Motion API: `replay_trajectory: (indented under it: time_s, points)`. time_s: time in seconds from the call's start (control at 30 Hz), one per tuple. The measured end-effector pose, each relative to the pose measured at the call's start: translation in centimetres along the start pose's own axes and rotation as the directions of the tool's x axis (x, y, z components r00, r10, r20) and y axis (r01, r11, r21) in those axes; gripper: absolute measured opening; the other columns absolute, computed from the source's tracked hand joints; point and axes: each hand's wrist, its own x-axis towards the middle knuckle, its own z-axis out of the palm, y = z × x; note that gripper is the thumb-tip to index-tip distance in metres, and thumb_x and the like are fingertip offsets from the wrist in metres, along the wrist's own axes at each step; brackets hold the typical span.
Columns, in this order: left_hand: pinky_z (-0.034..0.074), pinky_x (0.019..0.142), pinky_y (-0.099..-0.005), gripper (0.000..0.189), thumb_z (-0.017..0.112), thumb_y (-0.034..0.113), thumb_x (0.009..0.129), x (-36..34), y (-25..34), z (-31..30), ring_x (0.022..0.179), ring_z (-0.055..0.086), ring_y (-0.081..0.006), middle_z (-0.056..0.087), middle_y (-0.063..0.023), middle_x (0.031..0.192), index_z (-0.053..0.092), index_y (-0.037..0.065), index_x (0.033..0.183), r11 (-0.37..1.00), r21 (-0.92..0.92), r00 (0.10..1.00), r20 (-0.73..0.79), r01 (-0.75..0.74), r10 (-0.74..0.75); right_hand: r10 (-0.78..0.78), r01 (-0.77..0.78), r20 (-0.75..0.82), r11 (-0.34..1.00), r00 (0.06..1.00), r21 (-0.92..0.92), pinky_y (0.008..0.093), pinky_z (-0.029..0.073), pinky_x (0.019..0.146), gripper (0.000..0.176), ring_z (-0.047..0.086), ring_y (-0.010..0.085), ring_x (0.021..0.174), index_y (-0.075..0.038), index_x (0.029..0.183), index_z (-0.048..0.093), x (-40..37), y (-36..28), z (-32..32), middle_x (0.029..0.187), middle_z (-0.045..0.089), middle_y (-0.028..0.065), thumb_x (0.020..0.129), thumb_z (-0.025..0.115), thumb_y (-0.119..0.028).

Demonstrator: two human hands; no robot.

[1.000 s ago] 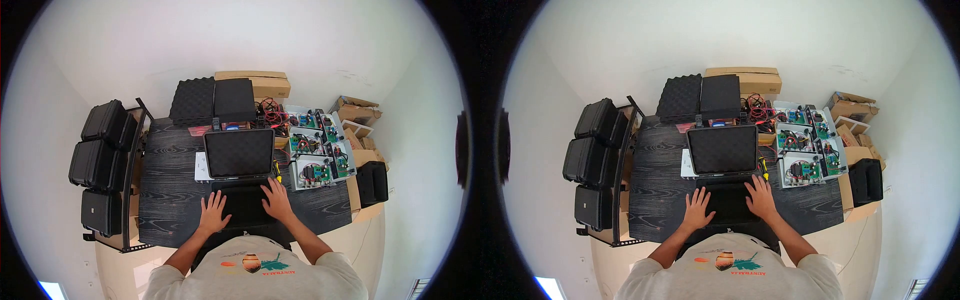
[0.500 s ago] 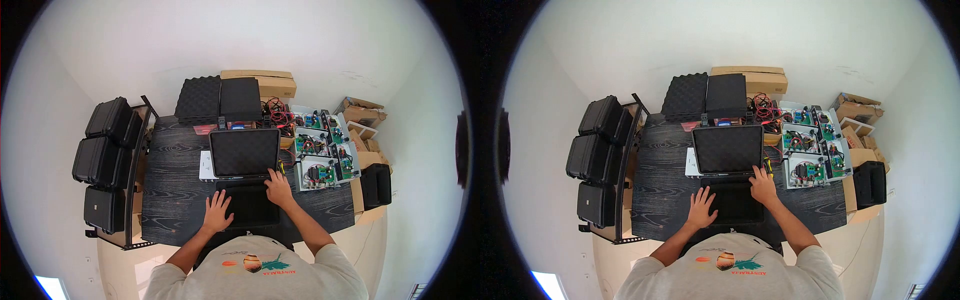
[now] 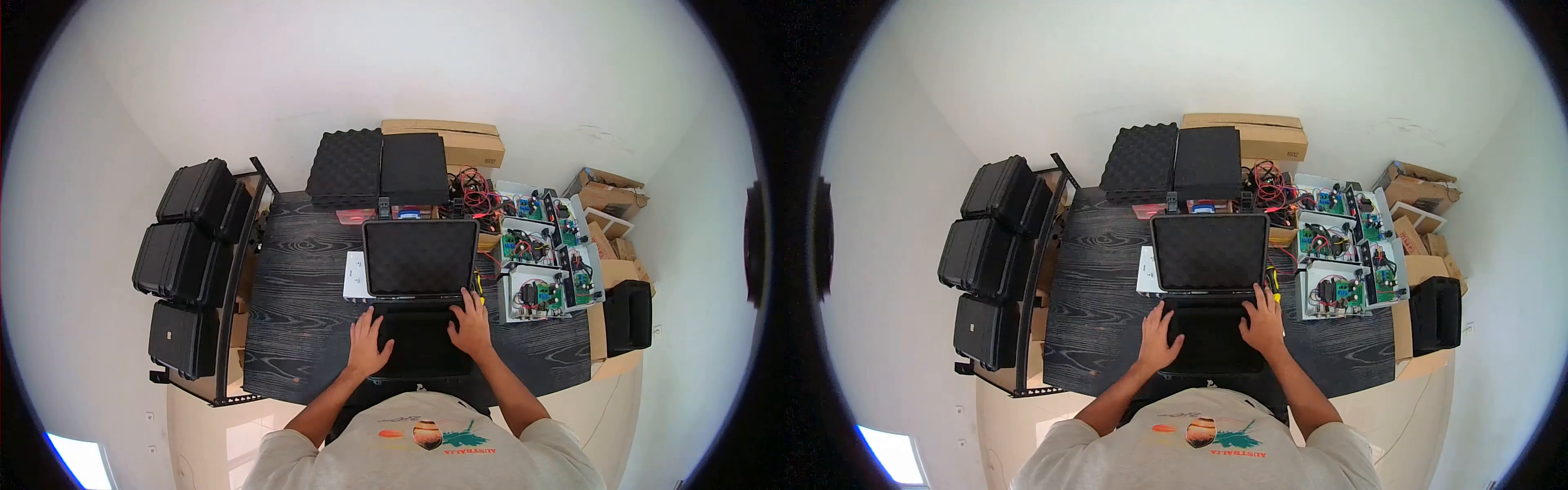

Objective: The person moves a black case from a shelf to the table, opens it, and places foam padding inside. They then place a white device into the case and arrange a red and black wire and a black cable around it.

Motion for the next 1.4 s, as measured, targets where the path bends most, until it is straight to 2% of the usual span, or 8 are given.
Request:
replay_trajectory:
  time_s: [0.1, 0.2, 0.3, 0.4, 0.53, 0.73, 1.03, 1.4]
  points:
    - [0.028, 0.124, -0.0602, 0.071, 0.072, 0.026, 0.093, 1.1, -2.6, 0.5, 0.151, 0.034, -0.0491, 0.033, -0.029, 0.167, 0.047, -0.003, 0.152, 0.99, -0.134, 0.973, -0.23, -0.053, 0.021, 0.029, -0.028, -0.012, 0.997, 1.0, 0.075, 0.0586, 0.038, 0.118, 0.046, 0.036, 0.0479, 0.151, -0.008, 0.129, 0.067, -0.7, 0.1, 0.8, 0.167, 0.034, 0.0232, 0.084, 0.074, -0.015]
    - [0.029, 0.126, -0.054, 0.066, 0.073, 0.017, 0.092, 3.6, -5.8, 0.7, 0.151, 0.037, -0.048, 0.037, -0.0285, 0.164, 0.048, 0.0, 0.151, 0.981, -0.179, 0.911, -0.387, 0.079, -0.144, 0.026, -0.025, -0.018, 0.996, 1.0, 0.08, 0.0585, 0.038, 0.118, 0.048, 0.037, 0.0482, 0.15, -0.007, 0.131, 0.065, -0.7, 0.3, 0.9, 0.167, 0.034, 0.0237, 0.085, 0.074, -0.015]
    - [0.032, 0.125, -0.0525, 0.077, 0.084, 0.017, 0.085, 6.7, -10.3, 0.8, 0.151, 0.038, -0.0471, 0.035, -0.0281, 0.166, 0.049, 0.004, 0.152, 0.968, -0.195, 0.911, -0.351, 0.156, -0.218, 0.029, -0.027, -0.021, 0.996, 0.999, 0.09, 0.0578, 0.038, 0.119, 0.049, 0.038, 0.0485, 0.149, -0.006, 0.131, 0.064, -0.5, 0.1, 1.1, 0.167, 0.034, 0.0246, 0.084, 0.074, -0.013]
    - [0.036, 0.123, -0.0501, 0.088, 0.093, 0.017, 0.076, 9.1, -12.3, -0.6, 0.151, 0.039, -0.046, 0.033, -0.0284, 0.167, 0.051, 0.008, 0.153, 0.967, -0.241, 0.978, -0.168, 0.081, -0.124, 0.016, -0.012, -0.031, 0.994, 0.999, 0.105, 0.0572, 0.039, 0.119, 0.05, 0.04, 0.0485, 0.147, -0.005, 0.131, 0.064, -0.4, 0.2, 1.3, 0.167, 0.034, 0.0254, 0.083, 0.074, -0.013]
    - [0.042, 0.12, -0.0455, 0.078, 0.093, 0.006, 0.069, 11.0, -12.6, -1.7, 0.143, 0.049, -0.0411, 0.047, -0.0218, 0.153, 0.061, 0.007, 0.14, 0.905, -0.421, 0.998, 0.038, 0.057, -0.046, 0.011, -0.007, -0.037, 0.994, 0.999, 0.111, 0.0565, 0.04, 0.118, 0.049, 0.043, 0.0479, 0.145, -0.005, 0.131, 0.065, -0.6, 0.4, 1.4, 0.167, 0.034, 0.0255, 0.083, 0.074, -0.012]
    - [0.046, 0.116, -0.0444, 0.069, 0.096, 0.004, 0.064, 12.0, -13.7, -1.5, 0.135, 0.055, -0.0397, 0.053, -0.0182, 0.143, 0.067, 0.008, 0.127, 0.919, -0.391, 0.998, 0.046, 0.059, -0.044, 0.023, -0.022, -0.002, 0.99, 1.0, 0.14, 0.0566, 0.042, 0.116, 0.049, 0.045, 0.0493, 0.142, -0.004, 0.13, 0.065, -0.7, 0.4, 1.4, 0.168, 0.031, 0.0264, 0.083, 0.073, -0.014]
    - [0.047, 0.115, -0.0448, 0.071, 0.097, 0.005, 0.064, 13.3, -12.8, -7.1, 0.136, 0.054, -0.0438, 0.051, -0.0225, 0.145, 0.068, 0.007, 0.128, 0.97, -0.242, 0.999, 0.047, 0.028, -0.017, 0.007, -0.003, -0.022, 0.985, 1.0, 0.174, 0.0564, 0.044, 0.114, 0.048, 0.046, 0.0495, 0.14, -0.002, 0.129, 0.066, -0.5, 0.5, 1.4, 0.168, 0.032, 0.0263, 0.082, 0.073, -0.012]
    - [0.049, 0.111, -0.0459, 0.067, 0.096, 0.002, 0.063, 7.3, -15.7, -16.3, 0.129, 0.058, -0.0415, 0.051, -0.0218, 0.144, 0.067, 0.005, 0.123, 0.976, -0.14, 0.961, -0.199, 0.166, -0.192, 0.015, -0.01, -0.026, 0.985, 1.0, 0.174, 0.0567, 0.043, 0.115, 0.05, 0.044, 0.049, 0.143, -0.003, 0.131, 0.066, -0.7, 0.7, 1.7, 0.169, 0.031, 0.0247, 0.083, 0.075, -0.014]
